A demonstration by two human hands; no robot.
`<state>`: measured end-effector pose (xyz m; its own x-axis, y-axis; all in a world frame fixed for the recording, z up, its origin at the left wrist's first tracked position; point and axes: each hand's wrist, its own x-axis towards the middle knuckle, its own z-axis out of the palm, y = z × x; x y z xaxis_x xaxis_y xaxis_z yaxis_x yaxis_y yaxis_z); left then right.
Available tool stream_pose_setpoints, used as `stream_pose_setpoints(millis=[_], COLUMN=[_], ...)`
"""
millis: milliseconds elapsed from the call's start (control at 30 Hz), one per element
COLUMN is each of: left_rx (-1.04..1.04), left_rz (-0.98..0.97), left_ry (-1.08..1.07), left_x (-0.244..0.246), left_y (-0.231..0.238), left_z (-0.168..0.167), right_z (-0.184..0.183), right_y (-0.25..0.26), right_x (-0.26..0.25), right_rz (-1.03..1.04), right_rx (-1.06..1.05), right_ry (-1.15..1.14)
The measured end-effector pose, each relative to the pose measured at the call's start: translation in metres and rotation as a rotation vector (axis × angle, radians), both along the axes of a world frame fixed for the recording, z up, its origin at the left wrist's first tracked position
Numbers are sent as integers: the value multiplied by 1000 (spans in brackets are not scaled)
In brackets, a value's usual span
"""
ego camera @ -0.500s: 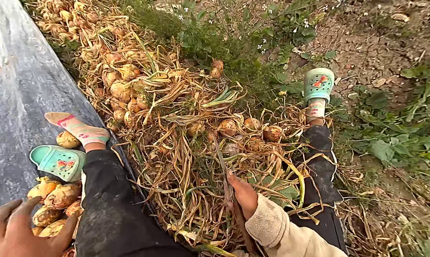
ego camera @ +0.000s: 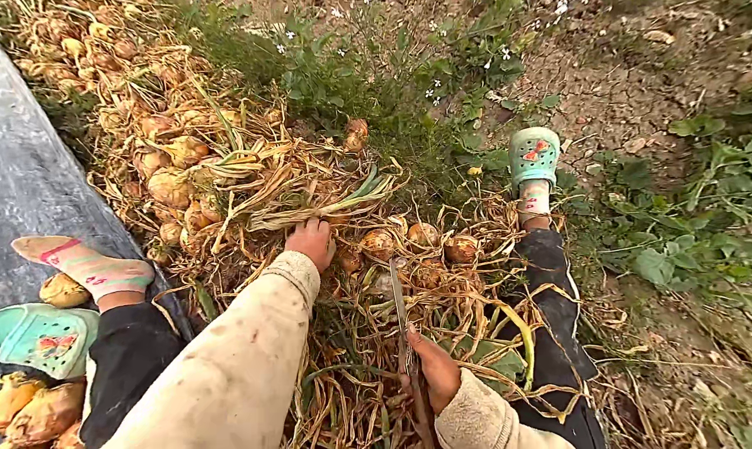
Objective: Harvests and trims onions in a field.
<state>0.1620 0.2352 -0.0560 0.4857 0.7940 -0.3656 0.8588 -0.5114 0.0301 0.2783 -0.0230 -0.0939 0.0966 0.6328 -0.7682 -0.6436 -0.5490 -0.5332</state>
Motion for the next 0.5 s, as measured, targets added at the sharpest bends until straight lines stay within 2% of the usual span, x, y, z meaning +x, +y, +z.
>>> stream_pose_setpoints(millis=[100,200,233,333,433,500], left_rx=[-57,-66,-72,-119,-235,-353], left_rz=[147,160,175,352,645,846], left_ry=[101,-4,-117,-676,-1247,-1507], left_x=[-2,-16,-27,-67,-89,-89], left_y=[2,-9,-13,-45,-104,-147], left_z=[0,-8,-9,-2,19,42], right_z=[2,5,5,5,11,18], right_y=[5,5,4,-1,-3,-4], right_x=[-2,-3,-3,-2,-4,-8], right_rz=[67,135,147,165,202,274], right_rx=[-41,-49,-44,0,54,181], right_ry=[24,51,52,53,47,20])
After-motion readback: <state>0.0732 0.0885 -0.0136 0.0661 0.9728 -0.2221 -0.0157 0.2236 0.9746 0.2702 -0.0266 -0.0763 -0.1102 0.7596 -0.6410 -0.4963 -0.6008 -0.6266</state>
